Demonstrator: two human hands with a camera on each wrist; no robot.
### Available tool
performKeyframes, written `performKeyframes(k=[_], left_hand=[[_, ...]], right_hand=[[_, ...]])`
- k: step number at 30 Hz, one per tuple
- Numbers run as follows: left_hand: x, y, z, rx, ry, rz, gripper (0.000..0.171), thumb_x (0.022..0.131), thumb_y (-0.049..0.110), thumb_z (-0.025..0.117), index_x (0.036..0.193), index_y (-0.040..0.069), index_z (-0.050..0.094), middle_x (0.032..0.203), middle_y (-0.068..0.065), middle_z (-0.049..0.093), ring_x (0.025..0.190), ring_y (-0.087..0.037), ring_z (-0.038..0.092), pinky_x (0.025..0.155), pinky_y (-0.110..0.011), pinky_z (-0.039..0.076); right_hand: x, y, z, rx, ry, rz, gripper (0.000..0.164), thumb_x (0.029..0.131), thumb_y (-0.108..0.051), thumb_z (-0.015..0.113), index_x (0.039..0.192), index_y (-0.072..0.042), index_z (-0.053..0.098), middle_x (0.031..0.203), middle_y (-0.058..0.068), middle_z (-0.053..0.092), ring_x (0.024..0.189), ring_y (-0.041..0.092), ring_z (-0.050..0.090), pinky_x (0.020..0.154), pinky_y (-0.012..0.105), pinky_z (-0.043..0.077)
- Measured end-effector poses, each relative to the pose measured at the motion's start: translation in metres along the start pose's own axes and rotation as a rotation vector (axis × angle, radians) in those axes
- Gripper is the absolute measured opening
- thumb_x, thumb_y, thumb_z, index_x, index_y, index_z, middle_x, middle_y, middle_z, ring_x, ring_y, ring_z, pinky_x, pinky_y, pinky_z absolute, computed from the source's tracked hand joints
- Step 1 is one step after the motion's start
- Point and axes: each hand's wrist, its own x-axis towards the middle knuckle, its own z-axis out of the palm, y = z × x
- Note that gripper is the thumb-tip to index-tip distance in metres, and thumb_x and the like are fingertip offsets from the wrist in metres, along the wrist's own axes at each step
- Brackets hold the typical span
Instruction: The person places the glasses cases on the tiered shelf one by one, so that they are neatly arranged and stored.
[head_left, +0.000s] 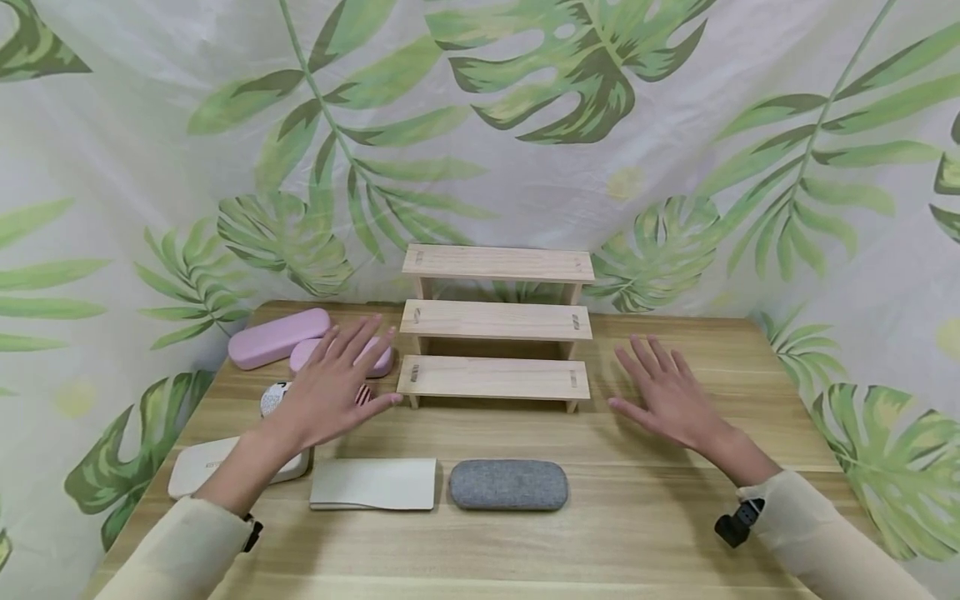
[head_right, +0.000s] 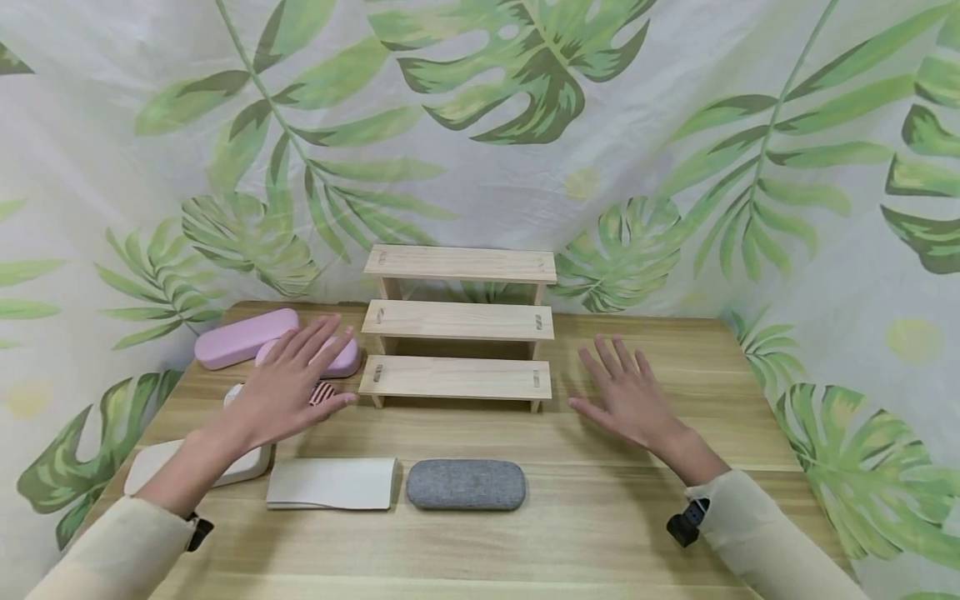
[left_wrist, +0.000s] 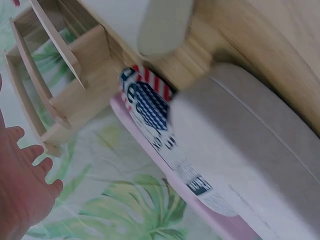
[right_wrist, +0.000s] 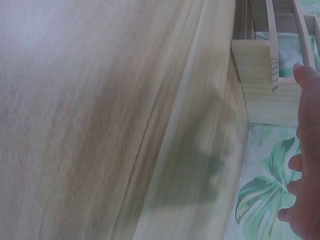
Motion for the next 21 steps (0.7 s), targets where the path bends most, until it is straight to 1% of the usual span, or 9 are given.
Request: performKeyframes(k=[2, 7, 13, 17, 21], left_hand=[[0.002, 0.005, 0.001, -0.004, 0.005, 0.013, 0.092, 0.099, 0.068, 0.059, 0.167, 0.012, 0.032, 0.174, -0.017, 0.025, 0.159, -0.039, 0.024, 0.129, -0.061, 0.014], [0.005, 0.018, 0.003, -0.013, -0.012, 0.043, 0.092, 0.099, 0.069, 0.056, 0.168, 0.013, 0.030, 0.175, -0.016, 0.024, 0.161, -0.037, 0.022, 0.129, -0.059, 0.013], [0.006, 0.034, 0.007, -0.033, 0.015, 0.091, 0.092, 0.098, 0.071, 0.056, 0.167, 0.014, 0.033, 0.171, -0.018, 0.032, 0.157, -0.039, 0.030, 0.127, -0.061, 0.021], [0.007, 0.045, 0.011, -0.049, 0.029, 0.131, 0.093, 0.099, 0.075, 0.051, 0.167, 0.013, 0.034, 0.172, -0.017, 0.031, 0.156, -0.038, 0.032, 0.127, -0.060, 0.022], [0.007, 0.057, 0.017, -0.063, 0.014, 0.162, 0.092, 0.099, 0.075, 0.049, 0.165, 0.012, 0.037, 0.172, -0.016, 0.030, 0.156, -0.037, 0.033, 0.127, -0.059, 0.021]], right_hand=[[0.000, -0.003, 0.000, 0.007, 0.007, -0.013, 0.089, 0.101, -0.057, 0.063, 0.168, -0.010, 0.029, 0.172, 0.024, 0.024, 0.157, 0.052, 0.021, 0.118, 0.075, 0.022], [0.000, -0.010, 0.002, 0.032, 0.020, -0.045, 0.087, 0.101, -0.056, 0.064, 0.167, -0.010, 0.031, 0.171, 0.024, 0.028, 0.157, 0.050, 0.022, 0.118, 0.075, 0.023], [0.003, -0.018, 0.002, 0.045, 0.020, -0.094, 0.085, 0.101, -0.054, 0.064, 0.166, -0.008, 0.033, 0.171, 0.022, 0.029, 0.156, 0.050, 0.025, 0.119, 0.072, 0.025], [0.006, -0.021, 0.003, 0.047, 0.039, -0.136, 0.083, 0.102, -0.052, 0.064, 0.165, -0.006, 0.036, 0.169, 0.023, 0.032, 0.154, 0.051, 0.029, 0.119, 0.071, 0.027], [0.006, -0.025, 0.005, 0.059, 0.049, -0.157, 0.082, 0.102, -0.051, 0.064, 0.164, -0.006, 0.036, 0.169, 0.022, 0.034, 0.154, 0.049, 0.030, 0.119, 0.069, 0.028]])
